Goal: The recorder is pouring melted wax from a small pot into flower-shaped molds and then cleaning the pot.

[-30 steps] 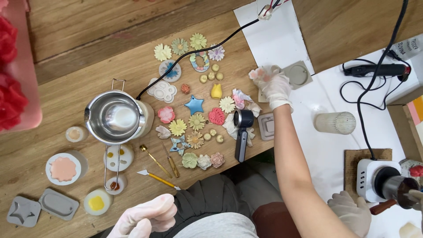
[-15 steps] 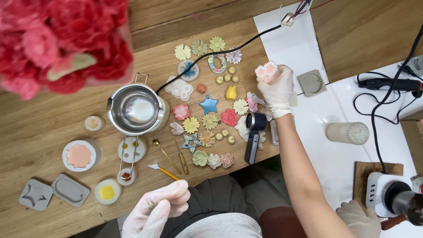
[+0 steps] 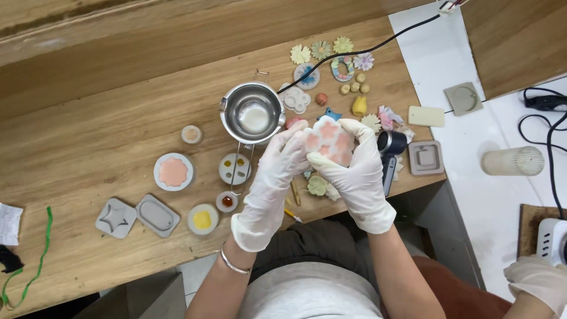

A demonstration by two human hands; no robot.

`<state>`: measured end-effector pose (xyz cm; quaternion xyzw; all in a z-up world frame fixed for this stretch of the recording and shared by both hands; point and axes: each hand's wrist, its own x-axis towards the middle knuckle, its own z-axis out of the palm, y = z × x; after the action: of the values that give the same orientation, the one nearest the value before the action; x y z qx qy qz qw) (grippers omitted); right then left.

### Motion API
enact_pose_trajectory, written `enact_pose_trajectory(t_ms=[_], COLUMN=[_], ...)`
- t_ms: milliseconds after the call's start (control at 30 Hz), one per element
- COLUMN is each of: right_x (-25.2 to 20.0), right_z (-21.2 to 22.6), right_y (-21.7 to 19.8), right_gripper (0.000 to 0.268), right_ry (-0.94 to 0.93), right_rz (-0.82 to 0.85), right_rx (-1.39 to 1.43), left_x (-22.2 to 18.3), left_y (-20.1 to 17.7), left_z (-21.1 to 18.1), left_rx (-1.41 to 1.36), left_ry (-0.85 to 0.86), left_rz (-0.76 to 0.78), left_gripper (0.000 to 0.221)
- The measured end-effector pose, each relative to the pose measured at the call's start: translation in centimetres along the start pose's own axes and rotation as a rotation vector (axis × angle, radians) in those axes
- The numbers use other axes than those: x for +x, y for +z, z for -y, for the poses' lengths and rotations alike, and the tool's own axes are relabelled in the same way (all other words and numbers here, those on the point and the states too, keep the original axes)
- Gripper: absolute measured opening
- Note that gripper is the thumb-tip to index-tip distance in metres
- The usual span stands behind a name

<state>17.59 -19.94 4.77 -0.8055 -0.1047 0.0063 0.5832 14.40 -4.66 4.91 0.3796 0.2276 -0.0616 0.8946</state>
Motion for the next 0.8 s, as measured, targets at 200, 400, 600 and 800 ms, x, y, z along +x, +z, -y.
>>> enact_pose_trajectory(t_ms=[200,400,600,800], right_x=[-2.9,-5.0,-5.9,-5.7], right_z=[1.7,0.3,-0.6,-0.3], right_y=[2.8,4.6,6.3,6.5], right_gripper=[0.048,0.023,0.024,0.026], right_ry=[0.34,0.583,0.54,0.533], right_rz=[0.049,0.076,0.08,0.126], right_rx=[0.463,0.717,0.756,0.771], left_x=[-1.8,-2.1,-2.3,-3.0], left_y=[-4.3,-8.0,-9.3,-8.9], left_z=[1.3,1.7,1.6,0.4], left_rx=[0.049,0.215,0.186,0.168], left_ry=[0.173,0.105,0.067,0.068], left_rz=[0.073,0.099,0.14,0.139], left_gripper=[0.02,0.02,0.023,0.024])
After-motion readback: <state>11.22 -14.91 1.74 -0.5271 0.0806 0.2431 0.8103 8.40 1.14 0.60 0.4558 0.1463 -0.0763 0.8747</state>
